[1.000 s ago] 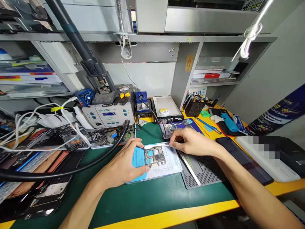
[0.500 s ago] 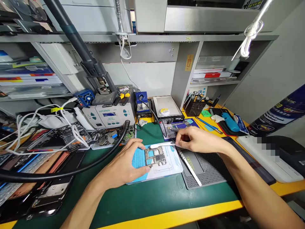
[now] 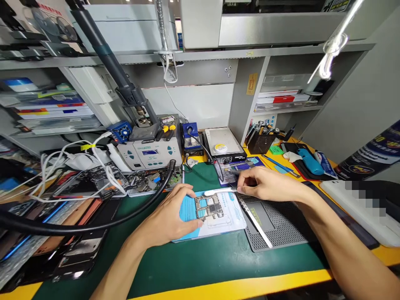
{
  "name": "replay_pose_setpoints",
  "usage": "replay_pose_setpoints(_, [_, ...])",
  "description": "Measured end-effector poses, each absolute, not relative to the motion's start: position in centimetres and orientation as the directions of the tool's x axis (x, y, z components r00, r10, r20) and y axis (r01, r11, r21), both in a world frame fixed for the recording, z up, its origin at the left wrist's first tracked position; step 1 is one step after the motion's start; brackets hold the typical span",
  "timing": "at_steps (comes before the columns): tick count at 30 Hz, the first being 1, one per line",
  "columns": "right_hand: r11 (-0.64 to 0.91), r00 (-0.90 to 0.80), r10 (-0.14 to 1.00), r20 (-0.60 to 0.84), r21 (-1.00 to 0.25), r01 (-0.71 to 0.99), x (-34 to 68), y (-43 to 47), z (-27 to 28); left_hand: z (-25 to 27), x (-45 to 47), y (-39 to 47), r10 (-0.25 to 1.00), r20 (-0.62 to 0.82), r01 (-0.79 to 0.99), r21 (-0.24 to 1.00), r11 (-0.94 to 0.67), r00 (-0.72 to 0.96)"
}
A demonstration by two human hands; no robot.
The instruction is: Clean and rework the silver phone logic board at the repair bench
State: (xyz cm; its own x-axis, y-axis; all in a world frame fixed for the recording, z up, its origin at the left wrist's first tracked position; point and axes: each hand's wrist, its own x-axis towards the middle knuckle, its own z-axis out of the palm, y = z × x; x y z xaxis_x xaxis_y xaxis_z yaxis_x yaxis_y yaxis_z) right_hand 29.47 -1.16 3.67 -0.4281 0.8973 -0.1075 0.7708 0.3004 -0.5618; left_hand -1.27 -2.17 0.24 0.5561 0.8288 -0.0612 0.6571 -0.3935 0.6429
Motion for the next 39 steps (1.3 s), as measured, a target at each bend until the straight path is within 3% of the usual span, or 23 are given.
replay_pose_setpoints(15, [0.276, -0.456, 0.872, -0.175, -0.593, 0.756, 29.9, -0.3, 2.7, 0.0, -1.5, -2.2, 0.83, 0.021, 0.614, 0.662, -0.429, 0.557])
replay_pose_setpoints(20, [0.257, -0.511, 0.85, -0.132, -0.743, 0.618, 29.1, -0.6, 3.3, 0.3, -1.4, -2.6, 0.821, 0.065, 0.588, 0.665, -0.46, 0.568])
replay_pose_setpoints(29, [0.12, -0.465, 0.866, -0.184, -0.826, 0.551, 31.5, -1.2, 3.1, -0.3, -1.5, -2.5, 0.808, 0.06, 0.574, 0.673, -0.466, 0.586])
replay_pose_setpoints(39, [0.142, -0.448, 0.889, -0.091, -0.877, 0.46, 31.1, -0.4, 1.0, -0.8, -1.4, -2.2, 0.84, 0.046, 0.597, 0.683, -0.421, 0.54])
